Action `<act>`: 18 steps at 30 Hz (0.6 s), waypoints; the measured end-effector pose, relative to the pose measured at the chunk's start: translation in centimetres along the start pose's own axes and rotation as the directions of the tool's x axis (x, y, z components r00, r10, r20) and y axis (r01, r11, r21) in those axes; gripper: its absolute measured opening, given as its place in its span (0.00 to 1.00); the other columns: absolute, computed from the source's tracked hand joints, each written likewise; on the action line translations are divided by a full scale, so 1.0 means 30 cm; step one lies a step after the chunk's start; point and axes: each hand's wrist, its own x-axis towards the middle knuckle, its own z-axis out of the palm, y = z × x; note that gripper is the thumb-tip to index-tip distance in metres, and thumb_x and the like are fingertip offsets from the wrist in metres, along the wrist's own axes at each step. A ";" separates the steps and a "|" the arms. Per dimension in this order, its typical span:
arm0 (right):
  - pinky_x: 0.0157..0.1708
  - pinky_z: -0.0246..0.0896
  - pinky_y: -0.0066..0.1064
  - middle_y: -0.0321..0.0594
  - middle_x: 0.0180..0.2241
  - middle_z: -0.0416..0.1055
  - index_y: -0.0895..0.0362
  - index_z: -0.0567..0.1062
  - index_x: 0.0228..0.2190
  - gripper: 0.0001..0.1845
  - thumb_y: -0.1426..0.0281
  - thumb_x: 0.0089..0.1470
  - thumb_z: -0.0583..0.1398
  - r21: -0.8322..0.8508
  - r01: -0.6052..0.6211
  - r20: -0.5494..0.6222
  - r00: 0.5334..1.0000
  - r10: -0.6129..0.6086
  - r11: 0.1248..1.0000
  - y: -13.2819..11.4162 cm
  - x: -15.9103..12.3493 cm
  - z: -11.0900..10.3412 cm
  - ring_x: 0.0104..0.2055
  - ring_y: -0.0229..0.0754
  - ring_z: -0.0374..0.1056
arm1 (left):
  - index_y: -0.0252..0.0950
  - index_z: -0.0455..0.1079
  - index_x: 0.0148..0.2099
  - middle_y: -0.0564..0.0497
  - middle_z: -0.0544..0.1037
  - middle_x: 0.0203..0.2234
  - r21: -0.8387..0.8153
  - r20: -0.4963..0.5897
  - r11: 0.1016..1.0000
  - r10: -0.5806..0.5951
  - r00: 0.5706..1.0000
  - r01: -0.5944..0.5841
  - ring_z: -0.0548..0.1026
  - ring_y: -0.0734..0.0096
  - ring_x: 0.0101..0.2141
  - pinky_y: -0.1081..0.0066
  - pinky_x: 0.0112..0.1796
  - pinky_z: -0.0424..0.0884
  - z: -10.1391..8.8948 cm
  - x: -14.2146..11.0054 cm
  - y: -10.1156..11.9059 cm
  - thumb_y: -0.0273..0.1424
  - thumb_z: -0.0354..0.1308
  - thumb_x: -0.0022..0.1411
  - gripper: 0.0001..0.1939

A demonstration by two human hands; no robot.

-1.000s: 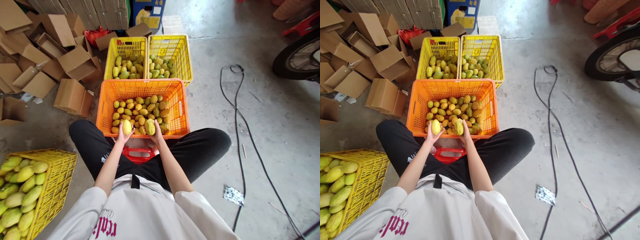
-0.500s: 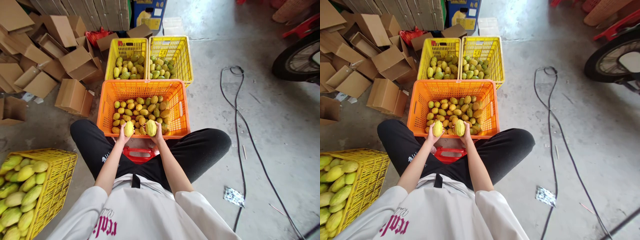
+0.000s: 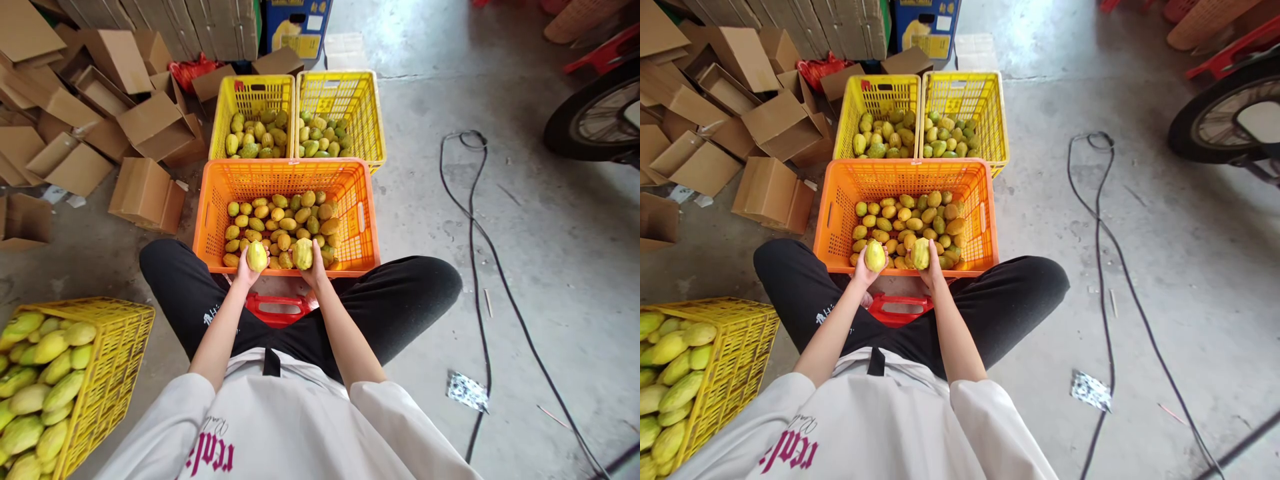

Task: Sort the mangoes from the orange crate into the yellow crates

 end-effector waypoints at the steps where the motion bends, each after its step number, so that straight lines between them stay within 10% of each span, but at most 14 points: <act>1: 0.35 0.81 0.37 0.38 0.29 0.80 0.52 0.74 0.34 0.16 0.52 0.58 0.64 -0.014 -0.002 0.011 1.000 0.002 1.000 0.002 -0.004 0.002 0.33 0.45 0.80 | 0.36 0.75 0.48 0.46 0.81 0.33 0.001 0.013 1.000 -0.003 1.000 0.003 0.81 0.65 0.35 0.68 0.38 0.77 0.000 -0.002 0.003 0.42 0.49 0.73 0.18; 10: 0.38 0.82 0.39 0.41 0.30 0.81 0.54 0.75 0.35 0.11 0.59 0.57 0.63 -0.014 -0.029 0.015 0.999 0.029 0.999 -0.003 -0.016 0.008 0.35 0.48 0.81 | 0.36 0.73 0.42 0.49 0.80 0.30 0.005 0.023 1.000 0.025 0.999 -0.025 0.79 0.71 0.29 0.75 0.29 0.74 -0.008 -0.008 0.003 0.35 0.59 0.65 0.08; 18: 0.28 0.79 0.34 0.49 0.29 0.81 0.59 0.77 0.40 0.27 0.55 0.63 0.46 0.117 -0.135 -0.092 0.985 0.146 0.984 -0.020 0.000 0.020 0.33 0.48 0.80 | 0.36 0.73 0.40 0.50 0.79 0.28 0.001 0.014 0.999 0.033 0.999 -0.033 0.79 0.69 0.31 0.68 0.38 0.77 -0.009 0.000 -0.002 0.38 0.58 0.67 0.10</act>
